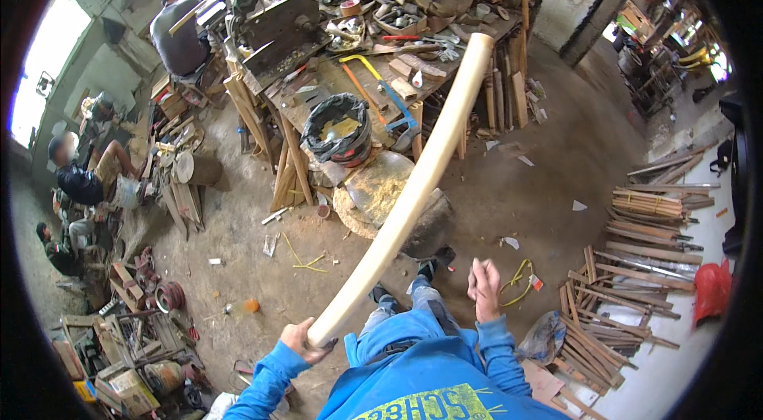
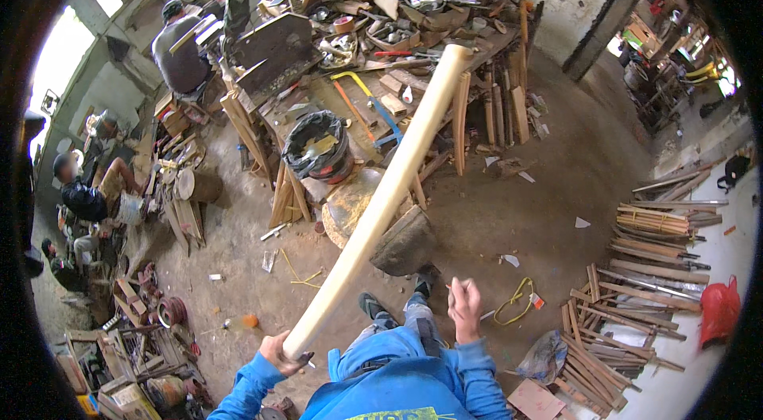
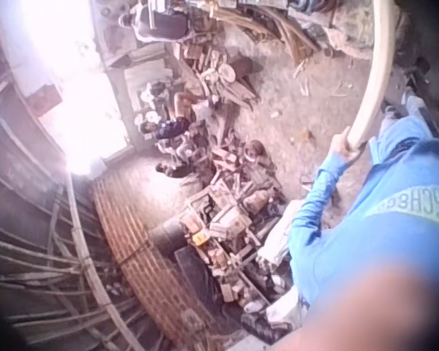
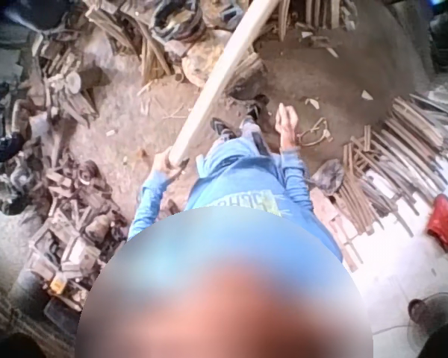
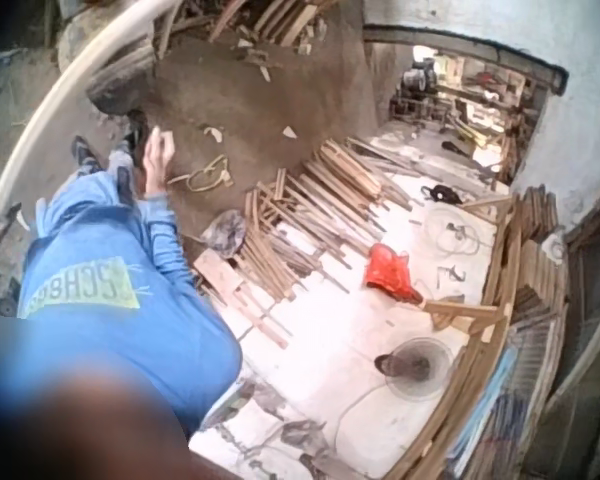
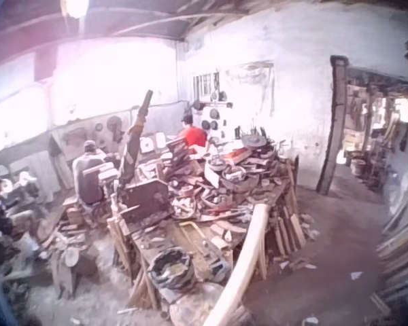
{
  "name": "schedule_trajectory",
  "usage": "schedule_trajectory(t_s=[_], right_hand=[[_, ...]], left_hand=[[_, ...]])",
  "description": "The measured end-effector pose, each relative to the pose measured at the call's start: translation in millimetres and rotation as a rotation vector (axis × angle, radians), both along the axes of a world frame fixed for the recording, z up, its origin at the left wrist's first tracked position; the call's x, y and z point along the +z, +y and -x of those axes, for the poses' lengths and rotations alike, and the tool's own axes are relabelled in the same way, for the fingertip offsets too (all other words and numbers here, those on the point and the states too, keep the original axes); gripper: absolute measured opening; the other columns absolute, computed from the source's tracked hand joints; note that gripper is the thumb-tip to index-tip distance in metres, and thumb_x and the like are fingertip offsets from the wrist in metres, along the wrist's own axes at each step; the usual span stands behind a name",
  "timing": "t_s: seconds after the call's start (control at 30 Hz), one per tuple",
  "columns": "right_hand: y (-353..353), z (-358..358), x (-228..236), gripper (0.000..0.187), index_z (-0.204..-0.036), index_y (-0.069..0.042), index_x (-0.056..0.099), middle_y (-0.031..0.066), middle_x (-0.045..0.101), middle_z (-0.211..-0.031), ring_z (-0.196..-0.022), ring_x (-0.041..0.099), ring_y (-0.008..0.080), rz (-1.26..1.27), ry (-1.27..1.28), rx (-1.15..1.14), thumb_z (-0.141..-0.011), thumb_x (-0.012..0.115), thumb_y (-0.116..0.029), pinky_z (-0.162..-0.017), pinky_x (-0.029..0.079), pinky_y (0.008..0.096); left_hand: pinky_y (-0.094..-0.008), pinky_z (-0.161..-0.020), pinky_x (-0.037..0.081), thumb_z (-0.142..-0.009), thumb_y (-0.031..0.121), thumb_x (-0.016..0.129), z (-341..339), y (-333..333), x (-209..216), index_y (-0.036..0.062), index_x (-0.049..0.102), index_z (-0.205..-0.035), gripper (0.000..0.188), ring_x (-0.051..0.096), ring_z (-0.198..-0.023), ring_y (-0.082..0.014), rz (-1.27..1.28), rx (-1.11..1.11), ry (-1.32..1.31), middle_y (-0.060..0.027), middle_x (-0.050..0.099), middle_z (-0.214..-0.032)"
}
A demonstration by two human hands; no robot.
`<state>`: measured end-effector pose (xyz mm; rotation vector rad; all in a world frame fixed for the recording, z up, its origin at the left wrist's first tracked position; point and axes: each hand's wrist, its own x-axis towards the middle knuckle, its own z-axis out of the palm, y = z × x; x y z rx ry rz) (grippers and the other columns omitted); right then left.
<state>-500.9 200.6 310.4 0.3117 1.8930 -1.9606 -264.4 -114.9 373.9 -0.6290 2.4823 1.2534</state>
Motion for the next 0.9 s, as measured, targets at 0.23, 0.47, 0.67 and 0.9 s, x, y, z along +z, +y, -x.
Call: schedule_trajectory(t_s=[0.23,0.47,0.67,0.9], right_hand=[[-65.2,91.8,103.8,0.040,-0.122,-0.007,0.059,0.0116,0.057,-0.130,-0.123,0.052,0.0288,-0.634,1.456,0.440,-0.083,0.061,0.001,-0.104,0.042,0.0429],[-91.6,178.0,165.0,0.026,-0.107,-0.010,0.065,0.0045,0.065,-0.109,-0.110,0.060,0.0224,-0.864,1.575,1.200,-0.083,0.056,-0.005,-0.108,0.040,0.0392],[-112.3,195.3,121.3,0.017,-0.098,-0.008,0.062,0.0054,0.062,-0.096,-0.100,0.060,0.0242,-0.828,1.510,1.327,-0.083,0.055,-0.005,-0.086,0.052,0.0363],[-127.0,195.6,57.3,0.020,-0.100,-0.006,0.063,0.0092,0.062,-0.095,-0.100,0.062,0.0280,-0.756,1.424,1.335,-0.083,0.053,-0.005,-0.086,0.053,0.0383]], left_hand=[[-0.0299,-0.051,0.048,-0.071,0.015,0.071,4.9,-23.7,8.0,0.0015,0.057,-0.091,0.027,0.059,-0.061,-0.0125,-0.868,-0.033,-0.319,-0.0063,0.061,-0.074],[-0.0264,-0.058,0.047,-0.072,0.013,0.070,13.9,-31.4,-8.9,0.0022,0.056,-0.095,0.029,0.056,-0.070,-0.0095,-0.957,-0.110,-0.222,-0.0022,0.059,-0.080],[-0.0389,-0.064,0.052,-0.085,0.017,0.068,17.1,-22.1,-7.3,0.0040,0.050,-0.115,0.038,0.068,-0.081,-0.0305,0.092,-0.086,0.035,-0.0184,0.064,-0.090],[-0.0444,-0.066,0.052,-0.087,0.017,0.067,9.7,15.9,-47.9,0.0052,0.059,-0.109,0.027,0.066,-0.080,-0.0404,0.511,0.171,0.380,-0.0197,0.067,-0.090]])
